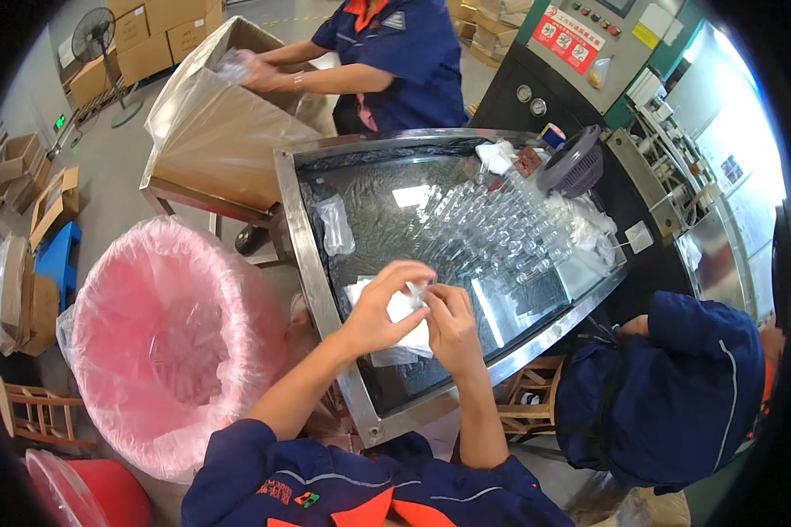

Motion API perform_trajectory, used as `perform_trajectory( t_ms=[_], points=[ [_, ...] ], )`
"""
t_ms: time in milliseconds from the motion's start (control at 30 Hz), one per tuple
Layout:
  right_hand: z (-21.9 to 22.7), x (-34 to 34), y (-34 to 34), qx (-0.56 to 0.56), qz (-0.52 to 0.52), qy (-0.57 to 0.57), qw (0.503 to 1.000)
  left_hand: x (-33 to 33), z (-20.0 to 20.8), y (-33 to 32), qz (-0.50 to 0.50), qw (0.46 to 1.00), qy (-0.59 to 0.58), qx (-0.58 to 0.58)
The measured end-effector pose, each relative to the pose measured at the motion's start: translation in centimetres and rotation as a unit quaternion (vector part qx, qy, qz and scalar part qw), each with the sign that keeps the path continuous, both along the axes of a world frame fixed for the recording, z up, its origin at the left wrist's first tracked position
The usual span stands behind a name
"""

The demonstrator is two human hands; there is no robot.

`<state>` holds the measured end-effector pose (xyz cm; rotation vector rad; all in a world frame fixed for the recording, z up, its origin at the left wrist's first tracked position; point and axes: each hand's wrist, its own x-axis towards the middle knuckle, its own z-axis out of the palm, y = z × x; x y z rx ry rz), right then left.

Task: Inspecting and sorting small transparent plastic parts at a production table in a factory.

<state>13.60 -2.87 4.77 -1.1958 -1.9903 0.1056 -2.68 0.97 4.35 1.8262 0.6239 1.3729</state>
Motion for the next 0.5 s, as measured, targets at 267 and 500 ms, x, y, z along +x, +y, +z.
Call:
perform_trajectory(
  t_ms=[267,500],
  points=[
    [-0.2,1.4,8.1,-0.018,0.03,0.117,0.993,-0.5,-0.9,6.5,0.027,0.967,0.253,0.006],
    [-0.9,5.6,11.9,0.108,-0.173,-0.049,0.978,-0.8,-1.7,11.0,0.217,0.914,0.338,0.05]
  ],
)
